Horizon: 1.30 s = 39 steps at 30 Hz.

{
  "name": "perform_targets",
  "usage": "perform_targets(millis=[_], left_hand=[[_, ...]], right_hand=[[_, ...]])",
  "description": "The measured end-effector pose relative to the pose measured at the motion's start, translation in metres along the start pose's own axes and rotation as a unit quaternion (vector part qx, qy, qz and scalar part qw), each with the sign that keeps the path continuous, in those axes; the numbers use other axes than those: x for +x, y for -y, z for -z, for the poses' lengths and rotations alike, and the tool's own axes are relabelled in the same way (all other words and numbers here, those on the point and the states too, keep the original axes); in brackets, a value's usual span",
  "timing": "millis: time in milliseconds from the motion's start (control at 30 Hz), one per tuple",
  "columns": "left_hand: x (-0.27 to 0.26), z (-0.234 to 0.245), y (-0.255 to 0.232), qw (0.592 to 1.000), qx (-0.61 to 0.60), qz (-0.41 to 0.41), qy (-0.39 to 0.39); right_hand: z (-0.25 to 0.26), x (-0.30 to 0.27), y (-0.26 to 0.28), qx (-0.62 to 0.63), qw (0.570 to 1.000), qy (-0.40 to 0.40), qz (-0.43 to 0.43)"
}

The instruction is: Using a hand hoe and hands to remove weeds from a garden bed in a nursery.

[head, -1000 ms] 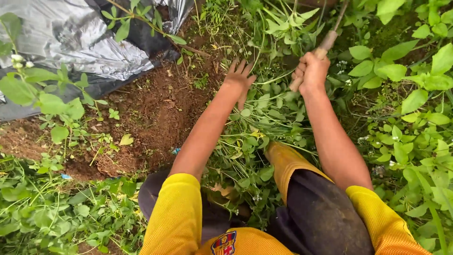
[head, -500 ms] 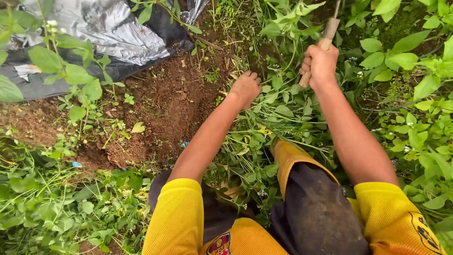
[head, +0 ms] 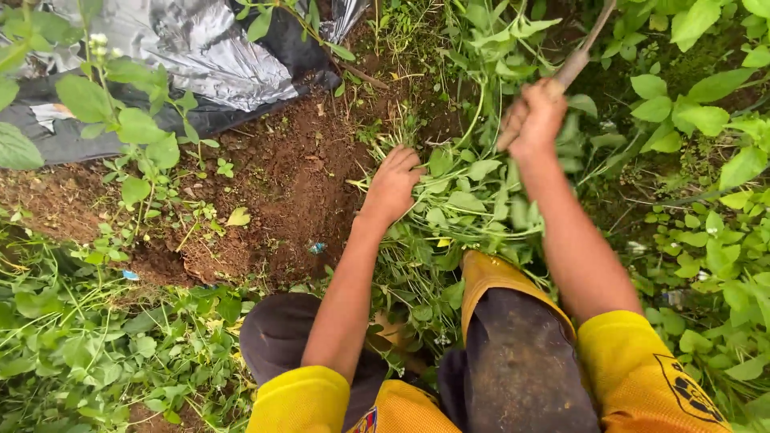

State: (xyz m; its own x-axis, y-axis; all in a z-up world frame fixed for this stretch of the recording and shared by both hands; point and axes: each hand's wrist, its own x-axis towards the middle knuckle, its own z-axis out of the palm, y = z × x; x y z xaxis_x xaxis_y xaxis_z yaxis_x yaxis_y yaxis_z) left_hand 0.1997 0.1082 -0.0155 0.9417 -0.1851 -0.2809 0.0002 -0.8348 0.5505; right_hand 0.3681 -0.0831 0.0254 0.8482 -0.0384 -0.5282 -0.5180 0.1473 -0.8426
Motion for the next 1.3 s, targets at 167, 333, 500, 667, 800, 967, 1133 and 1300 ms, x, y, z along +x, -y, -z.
perform_targets(millis=[167, 333, 500, 667, 800, 967, 1133, 1300], left_hand=[[-0.012, -0.007, 0.005, 0.999, 0.043, -0.008, -0.002], [-0.019, -0.025, 0.012, 0.997, -0.011, -0.003, -0.077], [-0.019, -0.022, 0.008, 0.998, -0.016, 0.005, -0.066], [-0.023, -0.033, 0.005, 0.999, 0.005, 0.013, -0.043], [-0.019, -0.053, 0.014, 0.997, -0.001, 0.025, -0.070], [-0.029, -0.031, -0.006, 0.998, -0.001, 0.049, -0.045], [-0.047, -0.041, -0.017, 0.996, -0.025, 0.083, -0.006], [-0.050, -0.047, -0.018, 0.996, -0.008, 0.071, -0.050]], right_hand=[[0.051, 0.013, -0.212, -0.276, 0.954, 0.090, -0.077], [0.017, 0.016, -0.101, -0.356, 0.926, 0.127, 0.000], [0.011, 0.059, -0.155, 0.079, 0.991, 0.081, -0.070], [0.004, -0.027, -0.100, -0.218, 0.949, 0.211, -0.085], [0.032, 0.062, -0.117, -0.052, 0.976, 0.209, 0.014], [0.135, 0.062, -0.279, 0.163, 0.922, 0.138, -0.324], [0.160, 0.089, -0.269, -0.195, 0.943, 0.240, -0.126], [0.007, 0.040, -0.110, -0.022, 0.985, 0.167, -0.025]])
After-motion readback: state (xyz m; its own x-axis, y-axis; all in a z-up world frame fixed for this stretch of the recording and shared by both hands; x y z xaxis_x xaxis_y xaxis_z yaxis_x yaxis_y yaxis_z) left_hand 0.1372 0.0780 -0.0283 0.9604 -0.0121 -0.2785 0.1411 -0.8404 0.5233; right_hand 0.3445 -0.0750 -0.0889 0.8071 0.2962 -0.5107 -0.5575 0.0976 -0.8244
